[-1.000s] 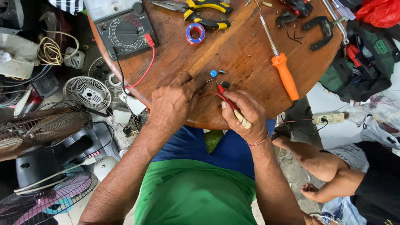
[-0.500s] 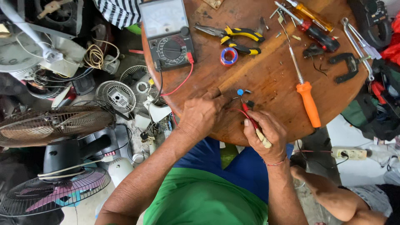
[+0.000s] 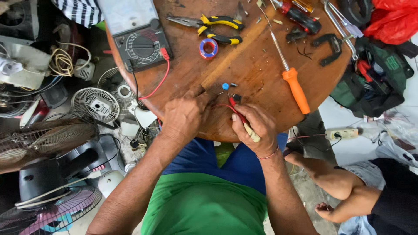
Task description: The person uses a multimeter to test small electronic components on a wooden table. They hold a component in one hand and touch the multimeter probes to its terminals with the other hand, checking readings on the analog meter.
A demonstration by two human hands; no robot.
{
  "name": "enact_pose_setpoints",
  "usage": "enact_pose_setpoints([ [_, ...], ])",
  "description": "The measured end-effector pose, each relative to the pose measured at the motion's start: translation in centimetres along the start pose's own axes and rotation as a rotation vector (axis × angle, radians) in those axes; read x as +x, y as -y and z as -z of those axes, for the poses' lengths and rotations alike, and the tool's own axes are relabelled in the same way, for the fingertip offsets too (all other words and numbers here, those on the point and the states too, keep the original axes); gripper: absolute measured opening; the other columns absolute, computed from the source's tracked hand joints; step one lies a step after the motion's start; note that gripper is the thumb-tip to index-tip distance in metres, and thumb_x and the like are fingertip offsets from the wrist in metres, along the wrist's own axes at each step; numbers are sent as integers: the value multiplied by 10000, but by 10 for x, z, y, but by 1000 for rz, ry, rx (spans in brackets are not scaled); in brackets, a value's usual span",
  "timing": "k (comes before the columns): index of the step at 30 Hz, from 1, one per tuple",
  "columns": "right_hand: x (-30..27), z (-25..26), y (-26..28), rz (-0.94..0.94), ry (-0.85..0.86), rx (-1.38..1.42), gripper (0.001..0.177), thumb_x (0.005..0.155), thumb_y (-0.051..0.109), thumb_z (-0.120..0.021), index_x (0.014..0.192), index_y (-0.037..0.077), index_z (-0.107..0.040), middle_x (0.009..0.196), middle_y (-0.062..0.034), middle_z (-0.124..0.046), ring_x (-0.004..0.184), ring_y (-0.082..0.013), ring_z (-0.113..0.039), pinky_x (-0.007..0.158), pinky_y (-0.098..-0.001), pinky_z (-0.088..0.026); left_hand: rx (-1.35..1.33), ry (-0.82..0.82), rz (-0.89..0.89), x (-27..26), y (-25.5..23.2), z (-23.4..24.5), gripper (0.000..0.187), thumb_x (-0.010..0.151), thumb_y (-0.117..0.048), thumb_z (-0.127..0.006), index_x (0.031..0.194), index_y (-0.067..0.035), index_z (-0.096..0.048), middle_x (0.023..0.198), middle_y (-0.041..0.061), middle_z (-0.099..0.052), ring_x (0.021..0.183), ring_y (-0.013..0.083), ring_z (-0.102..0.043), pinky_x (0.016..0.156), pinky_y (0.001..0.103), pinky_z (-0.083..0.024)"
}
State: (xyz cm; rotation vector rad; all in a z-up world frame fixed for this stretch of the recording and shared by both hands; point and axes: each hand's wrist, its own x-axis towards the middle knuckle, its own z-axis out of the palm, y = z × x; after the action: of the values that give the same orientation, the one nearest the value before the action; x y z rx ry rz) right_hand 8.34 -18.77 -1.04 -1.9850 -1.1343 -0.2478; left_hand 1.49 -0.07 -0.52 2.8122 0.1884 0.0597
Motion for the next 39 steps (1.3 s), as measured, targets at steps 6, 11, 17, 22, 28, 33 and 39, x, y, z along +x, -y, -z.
enact_pose_setpoints([
  [6,-1,1,-2,54,-9,-4,149,954,142,-716,1022,20,-766,900,-133,-741,780,-332,-728,695,-420,-598,2,21,88,-3,9,-4,170,857,-435,-653,729,-327,-683,659,-105,-593,661,147,-674,454,327,-505],
  [11,0,1,-3,71,3,-24,137,954,136,-715,1012,18,-752,883,-143,-729,771,-340,-728,677,-437,-592,19,21,143,-1,6,-1,193,847,-434,-659,699,-311,-669,680,-111,-614,677,145,-696,454,315,-523],
  [17,-2,0,-4,83,-11,-36,140,968,144,-701,1012,20,-748,899,-137,-726,779,-332,-725,689,-422,-591,-183,35,179,-3,-4,27,225,938,-283,-659,797,-130,-744,739,112,-716,768,352,-745,538,442,-579],
  [22,0,1,-1,96,-7,-40,141,971,142,-699,1015,17,-749,883,-141,-716,765,-336,-721,679,-424,-584,-58,19,152,-6,5,4,179,906,-423,-640,838,-287,-733,799,-72,-688,751,218,-724,540,376,-591],
  [28,-2,-1,-3,104,-19,-53,137,983,139,-689,1024,20,-744,891,-137,-709,767,-321,-716,684,-409,-587,-99,38,183,-12,10,-15,177,899,-473,-664,999,-333,-710,981,-89,-667,841,192,-725,643,364,-607],
  [33,-1,-4,-5,122,-25,-44,139,964,131,-705,1017,14,-757,891,-145,-715,760,-329,-721,681,-405,-586,-100,-2,159,-6,7,-4,180,926,-418,-641,875,-270,-730,789,-26,-696,731,241,-735,571,403,-595],
  [39,-2,1,2,125,-8,-83,140,986,121,-675,1019,6,-748,925,-151,-721,795,-334,-716,720,-415,-584,9,-69,131,-11,-3,15,183,840,-324,-551,736,-238,-676,635,-68,-636,586,197,-695,488,376,-538],
])
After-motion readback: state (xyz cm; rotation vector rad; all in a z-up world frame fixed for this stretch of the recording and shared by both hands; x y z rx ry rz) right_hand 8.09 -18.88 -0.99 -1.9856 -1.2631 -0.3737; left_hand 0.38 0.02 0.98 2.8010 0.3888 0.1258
